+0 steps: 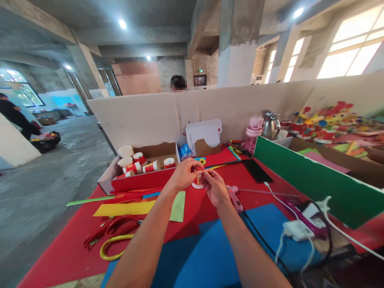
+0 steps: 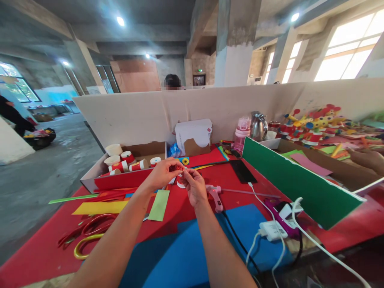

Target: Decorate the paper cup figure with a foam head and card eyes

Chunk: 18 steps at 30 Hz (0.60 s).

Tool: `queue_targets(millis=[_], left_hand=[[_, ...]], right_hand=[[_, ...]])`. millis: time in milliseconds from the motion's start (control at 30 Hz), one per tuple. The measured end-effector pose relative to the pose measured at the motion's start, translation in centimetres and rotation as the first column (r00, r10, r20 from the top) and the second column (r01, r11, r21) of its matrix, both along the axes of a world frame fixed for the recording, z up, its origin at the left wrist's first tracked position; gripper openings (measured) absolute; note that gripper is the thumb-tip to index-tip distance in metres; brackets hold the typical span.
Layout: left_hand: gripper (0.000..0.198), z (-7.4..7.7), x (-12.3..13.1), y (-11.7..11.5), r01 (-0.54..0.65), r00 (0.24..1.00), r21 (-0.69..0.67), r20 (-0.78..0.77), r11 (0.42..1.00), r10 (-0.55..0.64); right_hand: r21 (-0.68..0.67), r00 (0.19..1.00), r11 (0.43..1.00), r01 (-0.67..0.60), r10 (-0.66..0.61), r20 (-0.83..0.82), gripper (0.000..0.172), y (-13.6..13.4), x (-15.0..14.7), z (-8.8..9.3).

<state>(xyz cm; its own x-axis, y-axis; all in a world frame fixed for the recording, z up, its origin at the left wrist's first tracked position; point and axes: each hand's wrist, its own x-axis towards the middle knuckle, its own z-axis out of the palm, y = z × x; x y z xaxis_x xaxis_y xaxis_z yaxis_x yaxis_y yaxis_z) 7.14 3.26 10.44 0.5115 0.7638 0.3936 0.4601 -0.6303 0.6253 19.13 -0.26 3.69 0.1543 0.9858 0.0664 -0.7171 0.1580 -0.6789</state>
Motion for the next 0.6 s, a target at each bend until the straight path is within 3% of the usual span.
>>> queue_targets(millis=[333, 600], left_hand=[[0.012, 0.4, -0.6, 0.1, -0.034, 0.998, 0.024, -0.047, 0.999, 0.035], [0.018, 0.7, -1.1, 0.1, 0.057, 0.998, 0.008, -0.032, 0.998, -0.056]], right_hand=[[-0.004, 0.997, 0.997, -0.073, 0.073, -0.008, 0.025, 0.0, 0.2, 0.0], [-0.027, 0.995, 0.995, -0.092, 0.090, -0.044, 0.027, 0.1, 0.5, 0.1]])
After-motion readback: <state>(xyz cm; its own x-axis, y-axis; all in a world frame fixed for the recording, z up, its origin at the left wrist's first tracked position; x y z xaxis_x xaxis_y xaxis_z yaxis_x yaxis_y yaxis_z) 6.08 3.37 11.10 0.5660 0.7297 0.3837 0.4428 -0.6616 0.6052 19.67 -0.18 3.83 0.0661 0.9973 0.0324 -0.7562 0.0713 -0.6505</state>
